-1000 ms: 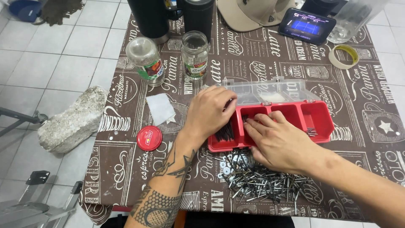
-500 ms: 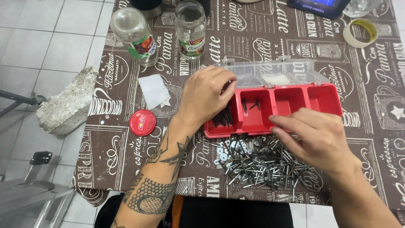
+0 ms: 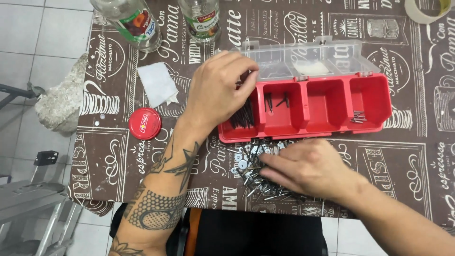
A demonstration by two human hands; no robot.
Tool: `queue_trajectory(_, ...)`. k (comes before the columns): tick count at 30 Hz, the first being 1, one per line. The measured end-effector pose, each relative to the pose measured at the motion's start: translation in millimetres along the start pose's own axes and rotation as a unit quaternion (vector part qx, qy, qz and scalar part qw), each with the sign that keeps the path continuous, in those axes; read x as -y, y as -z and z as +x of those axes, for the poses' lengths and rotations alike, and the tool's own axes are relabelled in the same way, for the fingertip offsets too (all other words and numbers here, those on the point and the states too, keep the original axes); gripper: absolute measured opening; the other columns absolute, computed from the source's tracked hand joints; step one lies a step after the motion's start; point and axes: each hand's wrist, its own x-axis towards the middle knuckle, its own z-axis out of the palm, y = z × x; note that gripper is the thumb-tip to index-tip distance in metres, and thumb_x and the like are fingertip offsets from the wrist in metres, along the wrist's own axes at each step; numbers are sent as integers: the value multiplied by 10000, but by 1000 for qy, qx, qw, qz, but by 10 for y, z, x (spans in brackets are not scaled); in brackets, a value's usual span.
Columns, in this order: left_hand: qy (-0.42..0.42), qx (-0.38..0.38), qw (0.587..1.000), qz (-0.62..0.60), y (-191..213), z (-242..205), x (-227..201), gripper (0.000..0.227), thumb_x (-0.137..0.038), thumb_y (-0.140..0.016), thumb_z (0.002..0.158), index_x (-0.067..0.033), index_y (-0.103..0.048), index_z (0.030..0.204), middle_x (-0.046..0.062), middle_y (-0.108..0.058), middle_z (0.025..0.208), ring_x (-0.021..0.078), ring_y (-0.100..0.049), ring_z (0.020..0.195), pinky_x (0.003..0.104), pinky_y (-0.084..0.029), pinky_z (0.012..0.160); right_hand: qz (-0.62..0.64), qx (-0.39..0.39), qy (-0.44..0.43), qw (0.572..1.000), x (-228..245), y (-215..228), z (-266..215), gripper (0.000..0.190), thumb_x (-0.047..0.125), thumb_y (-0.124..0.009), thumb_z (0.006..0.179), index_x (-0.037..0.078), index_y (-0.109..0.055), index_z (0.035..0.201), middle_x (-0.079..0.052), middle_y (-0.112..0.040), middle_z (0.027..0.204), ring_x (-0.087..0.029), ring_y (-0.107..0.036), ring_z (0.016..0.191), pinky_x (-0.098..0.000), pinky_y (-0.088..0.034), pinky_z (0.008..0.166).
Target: The person sorts screws and washers from a pile on the table into compartments of a red plastic organizer box. They pick up individual screws and washers and place them into separate sections of the box.
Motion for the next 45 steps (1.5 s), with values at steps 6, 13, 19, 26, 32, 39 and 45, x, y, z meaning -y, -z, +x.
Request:
queue_trajectory(6, -11, -3, 1000, 15, 73, 35, -80, 36, -63, -694, 947, -42, -722, 947, 79, -729, 887, 223, -659, 804, 371, -551, 768, -10, 44, -44, 998, 181, -228, 44, 202, 304, -629, 999, 133, -737, 995, 18, -577, 631, -151, -556, 478, -345, -503, 389)
queue_trajectory(13, 4, 21, 999, 24, 20, 6, -48, 84, -100, -720, 940, -73, -746, 1016, 75, -763, 937, 182, -712, 860, 385, -577, 926, 38, -1, -17, 999, 173, -202, 15, 93, 158, -717, 968, 87, -716, 908, 12, -546, 649, -134, -513, 499, -308, -484, 398)
queue_trajectory(19, -19, 23, 999, -31, 60, 26, -197, 82, -107, -711, 956, -83, -749, 1024, 76, -782, 938, 179, -731, 850, 335, -593, 840, 114, -120, -70, 984, 41, -2, -22, 91, 172, -686, 946, 82, -698, 955, -32, -746, 787, -149, -709, 632, -322, -595, 613)
queue_trajectory(26, 19, 97, 958, -268, 140, 82, -435, 125, -121, -732, 871, -113, -759, 993, 94, -755, 784, 310, -705, 706, 413, -571, 675, 215, -255, -194, 923, -142, 255, -38, 62, 82, -765, 823, 87, -786, 881, -64, -787, 734, -251, -752, 606, -350, -587, 545)
queue_trajectory(32, 31, 113, 947, -299, 158, 96, -456, 155, -95, -737, 873, -141, -779, 1015, 69, -771, 802, 266, -698, 697, 377, -567, 676, 218, -264, -174, 923, -196, 188, -61, 58, 14, -761, 820, 56, -779, 857, -97, -806, 809, -284, -778, 673, -370, -605, 588)
queue_trajectory(39, 52, 103, 952, -283, 139, 106, -422, 105, -93, -750, 877, -132, -781, 969, 68, -765, 765, 265, -700, 684, 358, -564, 669, 220, -264, -149, 927, -203, 138, -81, 50, -9, -765, 818, 37, -764, 839, -107, -798, 811, -305, -778, 698, -395, -615, 618)
queue_trajectory(45, 45, 98, 953, -282, 106, 88, -414, 95, -59, -740, 865, -125, -770, 926, 57, -753, 745, 261, -694, 673, 354, -568, 663, 249, -243, -141, 927, -174, 229, 3, 87, 28, -759, 836, 71, -798, 901, -74, -805, 838, -275, -773, 745, -386, -619, 661)
